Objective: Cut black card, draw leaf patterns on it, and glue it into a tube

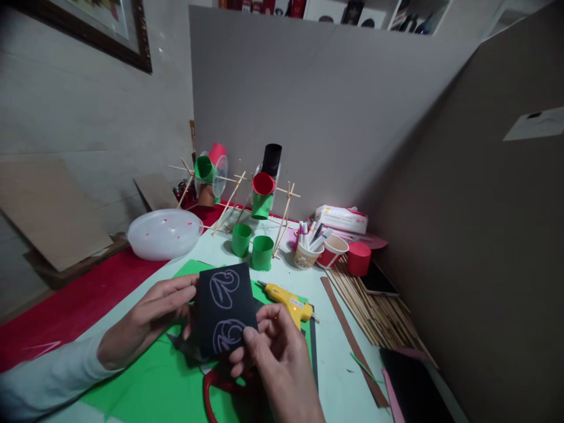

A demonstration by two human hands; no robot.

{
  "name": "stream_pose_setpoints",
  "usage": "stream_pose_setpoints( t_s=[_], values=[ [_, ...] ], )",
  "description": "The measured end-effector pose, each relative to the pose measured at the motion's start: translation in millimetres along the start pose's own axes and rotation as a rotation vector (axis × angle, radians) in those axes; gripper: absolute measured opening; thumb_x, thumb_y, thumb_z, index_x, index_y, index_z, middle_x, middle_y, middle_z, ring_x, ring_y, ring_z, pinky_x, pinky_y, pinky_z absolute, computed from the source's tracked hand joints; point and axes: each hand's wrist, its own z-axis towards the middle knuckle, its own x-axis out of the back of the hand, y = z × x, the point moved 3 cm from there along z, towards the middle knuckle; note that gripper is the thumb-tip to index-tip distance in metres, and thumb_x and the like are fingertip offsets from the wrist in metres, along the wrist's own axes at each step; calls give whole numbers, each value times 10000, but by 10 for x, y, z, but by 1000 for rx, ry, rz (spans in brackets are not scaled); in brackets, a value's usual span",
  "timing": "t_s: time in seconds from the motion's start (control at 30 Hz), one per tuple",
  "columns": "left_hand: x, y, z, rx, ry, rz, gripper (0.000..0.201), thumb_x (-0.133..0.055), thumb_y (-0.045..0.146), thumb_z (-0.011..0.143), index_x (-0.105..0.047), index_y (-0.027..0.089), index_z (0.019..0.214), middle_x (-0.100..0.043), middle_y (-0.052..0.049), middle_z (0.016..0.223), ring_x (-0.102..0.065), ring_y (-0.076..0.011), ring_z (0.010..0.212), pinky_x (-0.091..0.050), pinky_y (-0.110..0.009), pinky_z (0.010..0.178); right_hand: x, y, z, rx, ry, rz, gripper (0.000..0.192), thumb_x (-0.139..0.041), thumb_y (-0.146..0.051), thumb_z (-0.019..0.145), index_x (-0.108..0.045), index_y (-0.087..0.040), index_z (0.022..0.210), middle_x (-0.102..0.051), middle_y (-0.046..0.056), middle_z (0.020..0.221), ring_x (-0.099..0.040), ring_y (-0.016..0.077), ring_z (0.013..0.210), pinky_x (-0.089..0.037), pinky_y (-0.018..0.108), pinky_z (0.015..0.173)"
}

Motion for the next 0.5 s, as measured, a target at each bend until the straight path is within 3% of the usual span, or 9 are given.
stream_pose_setpoints(
  t_s=[0.13, 0.27, 0.43, 0.5],
  values=[
    [-19, 21, -30, -7, -16, 171, 310, -678, 458, 838, -650, 150, 813, -636, -14, 667, -553, -130, 561, -460, -229, 524, -18, 33, -19, -22, -45, -16, 405, -800, -481, 785, -508, -221, 891, -650, -27, 697, -660, 140, 553, -498, 231, 527],
    [-25, 15, -36, 48, -29, 249, 367, -623, 507, 845, -607, 153, 748, -584, -1, 581, -543, -133, 522, -441, -241, 522, -21, 8, -44, 67, -89, -174, 347, -748, -512, 819, -596, -206, 885, -609, -22, 736, -594, 127, 604, -483, 228, 561],
    [-82, -10, -56, 119, -168, 292, 403, -607, 552, 818, -579, 154, 759, -546, 5, 621, -518, -127, 540, -432, -244, 530, 17, -80, -63, 156, -135, -361, 299, -620, -508, 921, -616, -211, 954, -596, -3, 767, -554, 141, 662, -457, 232, 595],
    [-115, -28, -70, 145, -232, 333, 411, -586, 561, 823, -558, 160, 735, -517, 10, 620, -509, -128, 546, -427, -244, 527, 49, -105, -60, 186, -84, -405, 276, -618, -489, 927, -612, -220, 987, -549, -19, 740, -523, 133, 623, -447, 237, 586]
  ],
)
